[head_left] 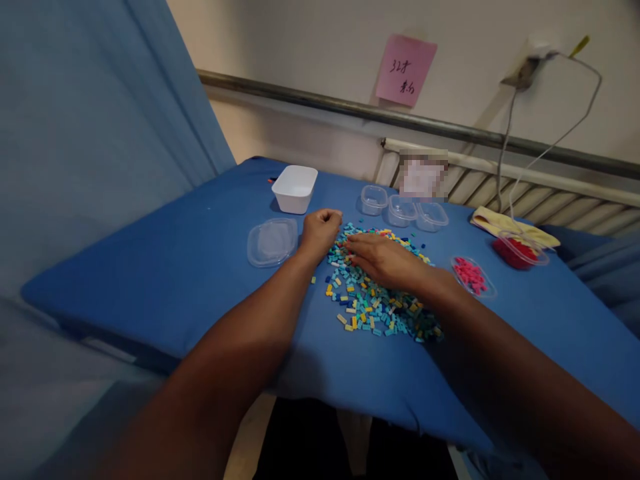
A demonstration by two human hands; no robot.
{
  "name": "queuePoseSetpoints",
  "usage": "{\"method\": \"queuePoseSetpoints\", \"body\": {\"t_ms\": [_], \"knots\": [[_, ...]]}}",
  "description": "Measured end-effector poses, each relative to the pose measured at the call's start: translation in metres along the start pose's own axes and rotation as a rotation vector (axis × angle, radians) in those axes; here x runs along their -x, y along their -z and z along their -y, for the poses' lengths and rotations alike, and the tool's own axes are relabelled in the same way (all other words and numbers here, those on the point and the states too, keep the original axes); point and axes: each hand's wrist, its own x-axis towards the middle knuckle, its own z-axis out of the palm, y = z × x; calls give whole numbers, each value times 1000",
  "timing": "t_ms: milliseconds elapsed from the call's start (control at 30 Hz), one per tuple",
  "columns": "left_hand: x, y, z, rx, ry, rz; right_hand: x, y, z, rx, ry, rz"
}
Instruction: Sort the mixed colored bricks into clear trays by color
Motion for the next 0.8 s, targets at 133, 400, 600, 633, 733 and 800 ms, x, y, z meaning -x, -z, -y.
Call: {"method": "queuePoseSetpoints", "body": {"t_ms": [133,400,600,633,733,800], "knots": [[1,3,0,5,2,1,7,-13,3,-13,6,165],[2,-3,1,-53,-21,13,65,-12,-11,52,-309,163],[2,1,1,-58,-28,22,33,-15,-26,44,-339,146],[2,2,0,-59,-25,22,31,-15,-24,40,-314,160],[3,4,-1,-53,-12,25,40,-15,-16,40,-263,201],[3,3,0,-36,-6,39,58,-14,-9,56,-288,215]]}}
